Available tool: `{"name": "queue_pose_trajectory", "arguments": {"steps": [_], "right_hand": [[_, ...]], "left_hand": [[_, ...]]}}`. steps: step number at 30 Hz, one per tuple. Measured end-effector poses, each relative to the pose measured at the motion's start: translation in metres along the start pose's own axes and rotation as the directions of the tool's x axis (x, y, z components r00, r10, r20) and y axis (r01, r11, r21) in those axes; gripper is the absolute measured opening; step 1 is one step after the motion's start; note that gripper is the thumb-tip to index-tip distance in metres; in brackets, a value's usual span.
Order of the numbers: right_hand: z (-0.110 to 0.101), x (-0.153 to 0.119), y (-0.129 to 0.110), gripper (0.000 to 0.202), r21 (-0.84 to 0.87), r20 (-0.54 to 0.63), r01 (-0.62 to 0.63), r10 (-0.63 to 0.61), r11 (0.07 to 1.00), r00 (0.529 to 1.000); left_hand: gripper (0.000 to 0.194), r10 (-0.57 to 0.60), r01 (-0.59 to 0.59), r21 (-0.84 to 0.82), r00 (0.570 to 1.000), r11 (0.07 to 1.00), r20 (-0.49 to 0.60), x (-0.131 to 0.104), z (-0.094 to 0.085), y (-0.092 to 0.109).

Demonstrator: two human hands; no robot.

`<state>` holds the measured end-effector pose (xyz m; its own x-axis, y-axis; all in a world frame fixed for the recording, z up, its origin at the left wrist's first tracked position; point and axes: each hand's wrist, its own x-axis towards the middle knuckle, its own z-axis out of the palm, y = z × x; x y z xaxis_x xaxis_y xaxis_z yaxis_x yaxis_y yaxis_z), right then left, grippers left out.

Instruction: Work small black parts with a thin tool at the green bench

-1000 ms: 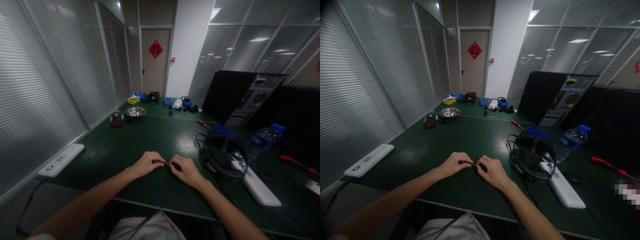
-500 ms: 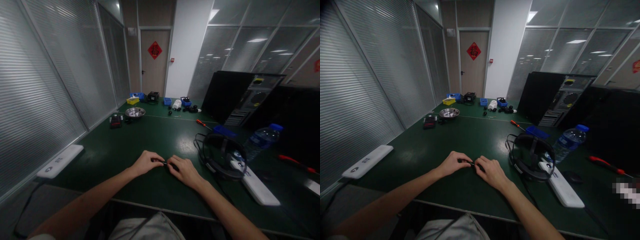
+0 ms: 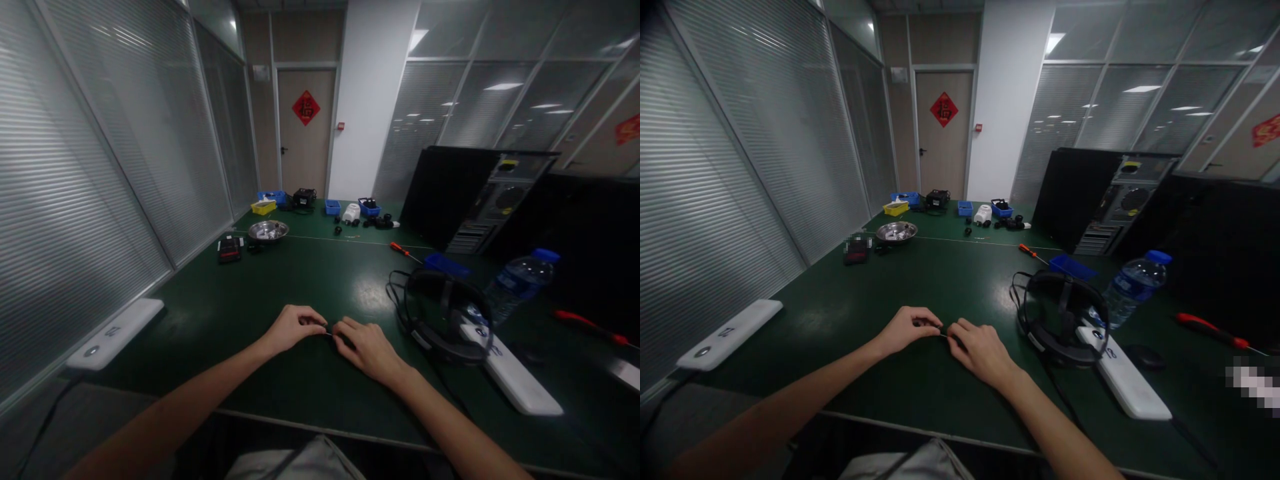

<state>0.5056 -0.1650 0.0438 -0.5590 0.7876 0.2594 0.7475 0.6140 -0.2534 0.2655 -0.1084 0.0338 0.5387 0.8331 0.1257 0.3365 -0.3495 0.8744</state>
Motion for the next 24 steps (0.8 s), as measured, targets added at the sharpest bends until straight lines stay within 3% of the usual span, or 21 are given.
{"name": "queue_pose_trajectory", "arguments": {"steps": [6,19,24], "right_hand": [[0.000,-0.001,-0.002,0.019,-0.010,-0.021,-0.025,0.025,1.000,0.999],[0.001,-0.002,0.000,0.019,-0.016,-0.016,-0.022,0.022,1.000,1.000],[0.001,-0.002,-0.001,0.021,-0.020,-0.008,-0.023,0.022,1.000,1.000]], "left_hand": [[0.022,0.099,-0.104,0.166,0.994,0.981,0.040,0.009,-0.009,0.001],[0.019,0.115,-0.120,0.149,0.992,0.981,0.045,0.020,-0.011,-0.006],[0.020,0.157,-0.167,0.254,0.986,0.953,0.057,0.020,-0.011,-0.008]]}}
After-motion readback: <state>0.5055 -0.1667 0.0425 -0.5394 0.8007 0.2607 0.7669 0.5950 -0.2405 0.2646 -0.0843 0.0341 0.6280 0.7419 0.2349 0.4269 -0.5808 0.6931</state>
